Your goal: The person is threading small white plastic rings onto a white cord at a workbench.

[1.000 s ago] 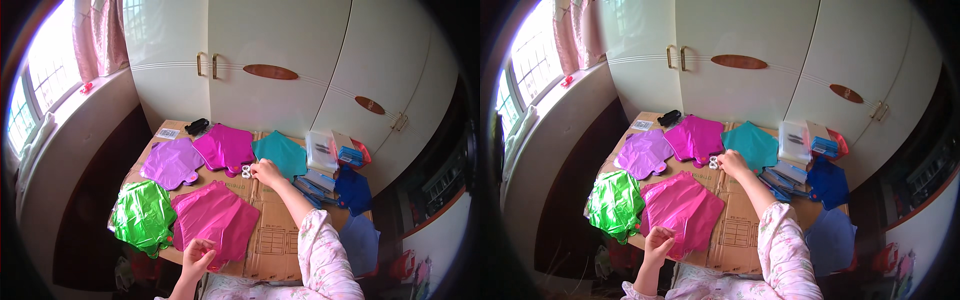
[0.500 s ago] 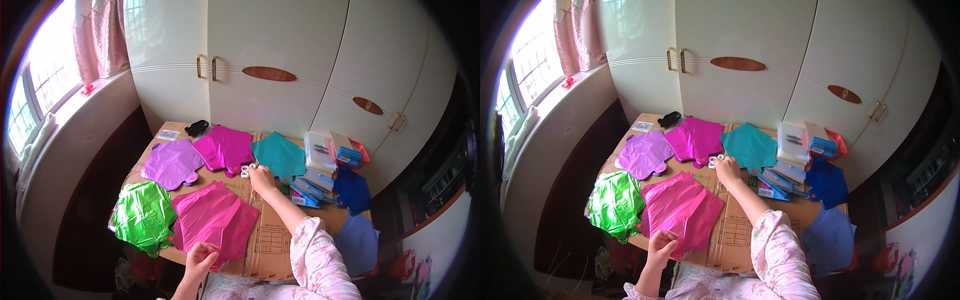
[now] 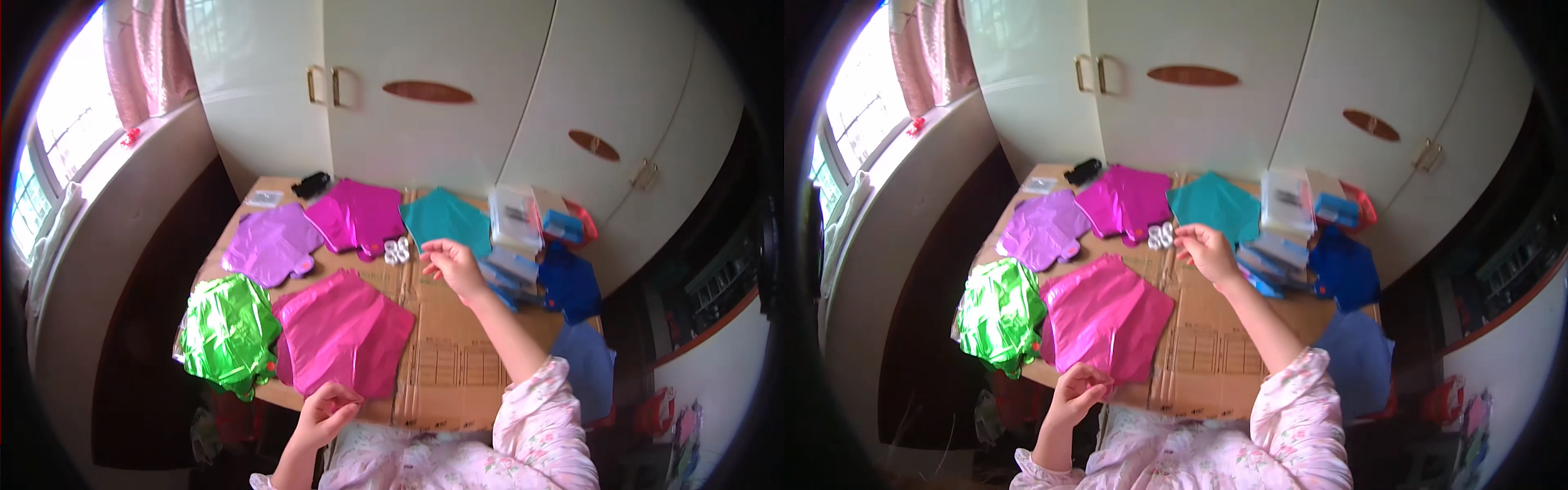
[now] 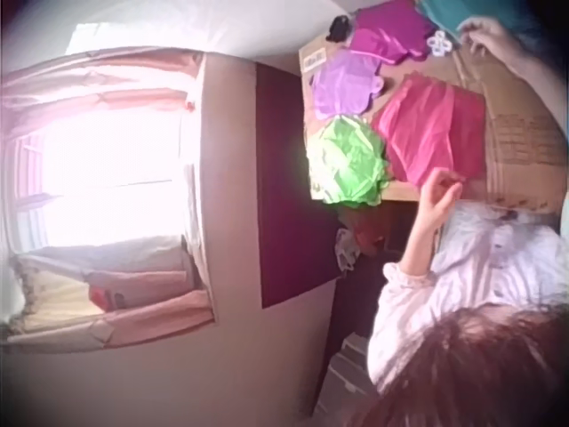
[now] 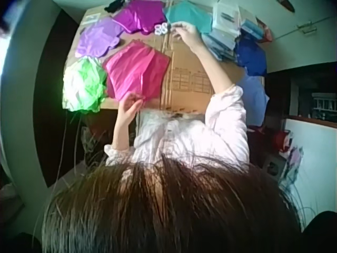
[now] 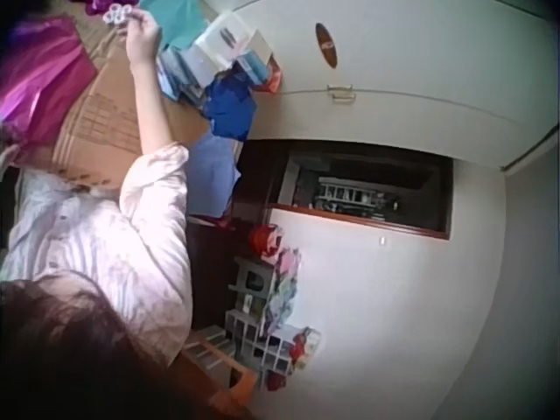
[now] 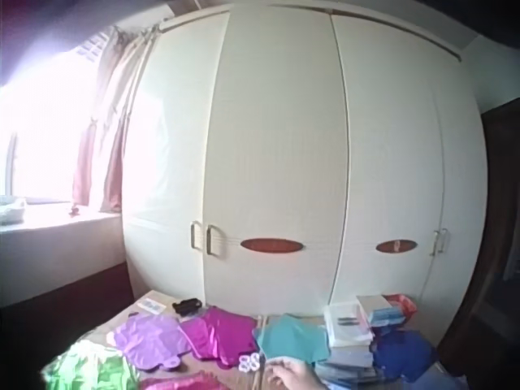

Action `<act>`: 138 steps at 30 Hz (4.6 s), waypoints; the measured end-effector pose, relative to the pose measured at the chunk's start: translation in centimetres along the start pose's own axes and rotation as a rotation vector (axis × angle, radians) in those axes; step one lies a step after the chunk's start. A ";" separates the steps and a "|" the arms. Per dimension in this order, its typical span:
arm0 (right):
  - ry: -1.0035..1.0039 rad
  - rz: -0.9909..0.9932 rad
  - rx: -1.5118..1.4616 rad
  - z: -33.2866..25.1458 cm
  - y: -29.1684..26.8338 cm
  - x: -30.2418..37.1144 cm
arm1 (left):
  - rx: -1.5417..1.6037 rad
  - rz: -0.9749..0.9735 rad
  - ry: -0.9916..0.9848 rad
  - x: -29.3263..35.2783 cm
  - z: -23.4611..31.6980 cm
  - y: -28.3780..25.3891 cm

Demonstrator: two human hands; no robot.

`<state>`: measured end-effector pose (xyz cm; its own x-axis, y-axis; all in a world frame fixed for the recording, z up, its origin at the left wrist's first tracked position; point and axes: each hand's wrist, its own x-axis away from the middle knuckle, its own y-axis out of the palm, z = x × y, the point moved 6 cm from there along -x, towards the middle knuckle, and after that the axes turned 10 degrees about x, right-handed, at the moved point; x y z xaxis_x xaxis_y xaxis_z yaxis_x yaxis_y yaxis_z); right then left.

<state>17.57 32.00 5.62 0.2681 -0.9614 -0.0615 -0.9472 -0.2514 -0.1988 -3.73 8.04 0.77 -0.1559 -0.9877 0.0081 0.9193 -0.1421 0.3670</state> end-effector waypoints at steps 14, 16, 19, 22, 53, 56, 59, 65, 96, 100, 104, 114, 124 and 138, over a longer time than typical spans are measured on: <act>-0.630 -0.675 -0.997 -18.2 0.6 29.4 | -1.395 -0.466 0.148 3.6 -14.9 3.7; -0.699 -0.818 -0.960 -18.7 -0.2 29.7 | -1.401 -0.461 0.150 3.6 -15.7 3.6; -0.542 -1.077 -0.822 -19.6 -1.5 29.8 | -1.394 -0.466 0.234 3.4 -16.3 2.6; -0.365 -1.109 -1.077 -19.4 -1.4 29.9 | -1.295 -0.349 0.103 3.9 -15.9 -0.4; -0.129 -0.240 1.092 16.7 2.8 33.9 | -0.969 -0.398 0.183 4.2 -13.1 9.0; 0.027 -0.185 0.779 15.3 2.0 33.6 | -0.911 -0.447 0.076 3.6 -14.8 11.6; 0.204 -0.055 0.272 12.5 1.3 33.5 | -0.761 -0.596 -0.051 3.4 -16.9 12.5; 0.138 -0.184 0.240 3.4 -1.9 32.6 | -0.284 -0.667 -0.238 1.3 -6.3 12.1; 0.222 -0.431 -0.697 5.0 5.7 28.8 | 0.608 -0.292 -0.377 1.2 -2.3 11.2; -0.054 -0.149 -0.101 4.8 6.6 28.9 | 0.276 -0.153 -0.086 1.4 -2.5 10.4; -0.239 -0.141 0.065 0.4 4.9 29.6 | -0.821 -0.422 0.462 2.0 -0.6 11.9; -0.206 -0.094 0.147 1.2 6.1 29.7 | -0.533 -0.475 0.239 2.6 -2.0 10.3; -0.143 0.009 0.125 1.3 5.8 30.0 | -0.164 -0.714 0.083 3.5 -2.2 10.2; -0.279 -0.077 0.100 2.2 8.3 29.8 | -0.765 -0.398 0.263 2.7 -2.1 8.5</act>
<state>18.09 1.51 -0.05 0.3890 -0.8689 -0.3060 -0.9041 -0.2964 -0.3077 4.43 4.00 2.00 -0.5127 -0.8257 -0.2352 0.8189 -0.3880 -0.4230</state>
